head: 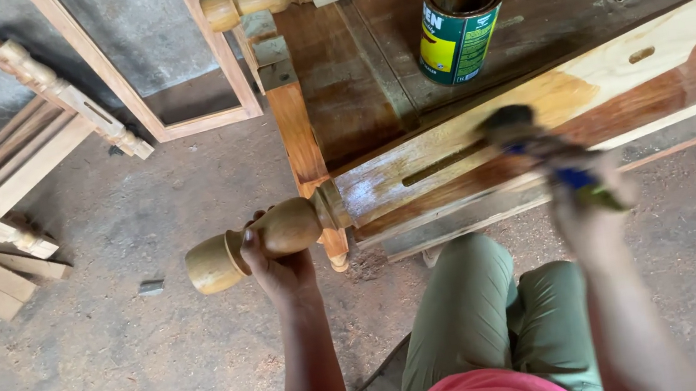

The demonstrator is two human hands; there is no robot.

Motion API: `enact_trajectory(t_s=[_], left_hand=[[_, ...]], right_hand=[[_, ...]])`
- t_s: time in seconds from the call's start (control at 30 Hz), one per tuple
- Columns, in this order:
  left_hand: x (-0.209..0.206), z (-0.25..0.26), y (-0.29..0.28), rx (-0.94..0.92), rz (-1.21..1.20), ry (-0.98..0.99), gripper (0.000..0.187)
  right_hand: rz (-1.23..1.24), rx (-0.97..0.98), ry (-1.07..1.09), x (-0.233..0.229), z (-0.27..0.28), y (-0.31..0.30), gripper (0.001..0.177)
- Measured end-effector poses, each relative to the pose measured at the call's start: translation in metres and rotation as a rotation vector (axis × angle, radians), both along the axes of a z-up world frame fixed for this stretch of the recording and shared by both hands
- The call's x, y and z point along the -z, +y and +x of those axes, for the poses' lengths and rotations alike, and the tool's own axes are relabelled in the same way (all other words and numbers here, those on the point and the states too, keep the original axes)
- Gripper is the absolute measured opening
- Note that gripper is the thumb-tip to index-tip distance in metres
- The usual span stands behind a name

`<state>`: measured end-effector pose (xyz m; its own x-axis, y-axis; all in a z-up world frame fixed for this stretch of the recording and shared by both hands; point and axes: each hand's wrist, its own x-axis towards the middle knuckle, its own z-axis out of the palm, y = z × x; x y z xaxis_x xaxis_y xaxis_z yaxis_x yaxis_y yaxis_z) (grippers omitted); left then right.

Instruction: Apply wood stain to wooden furniture legs using a paint brush.

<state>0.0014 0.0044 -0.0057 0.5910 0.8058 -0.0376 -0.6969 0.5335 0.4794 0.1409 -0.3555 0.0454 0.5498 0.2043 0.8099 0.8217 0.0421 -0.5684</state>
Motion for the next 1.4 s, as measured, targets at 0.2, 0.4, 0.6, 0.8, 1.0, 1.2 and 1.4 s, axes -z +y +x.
enact_trajectory(t_s=[0.2,0.4,0.6,0.8,1.0,1.2,1.4], left_hand=[[-0.010,-0.002,-0.005,0.003,-0.021,0.013,0.061],[0.006,0.001,0.004,0.031,-0.016,0.011,0.061],[0.008,0.001,0.007,0.040,0.025,-0.001,0.066],[0.003,-0.001,0.004,0.021,0.005,0.039,0.070],[-0.016,-0.001,-0.004,-0.019,-0.004,0.156,0.073],[-0.012,-0.002,0.004,0.035,0.005,0.117,0.065],[-0.012,0.001,0.008,0.017,-0.041,0.123,0.056]], right_hand=[[0.138,-0.373,0.154,-0.010,-0.053,0.071,0.027],[-0.010,-0.011,0.214,-0.014,0.001,0.018,0.015],[0.095,0.242,0.055,0.009,0.082,-0.102,0.020],[0.172,0.606,-0.233,0.039,0.109,-0.114,0.017],[-0.062,0.371,-0.054,0.030,0.021,-0.007,0.019],[0.337,0.046,0.244,-0.008,0.003,-0.033,0.021],[0.139,0.446,0.244,-0.004,0.088,-0.085,0.024]])
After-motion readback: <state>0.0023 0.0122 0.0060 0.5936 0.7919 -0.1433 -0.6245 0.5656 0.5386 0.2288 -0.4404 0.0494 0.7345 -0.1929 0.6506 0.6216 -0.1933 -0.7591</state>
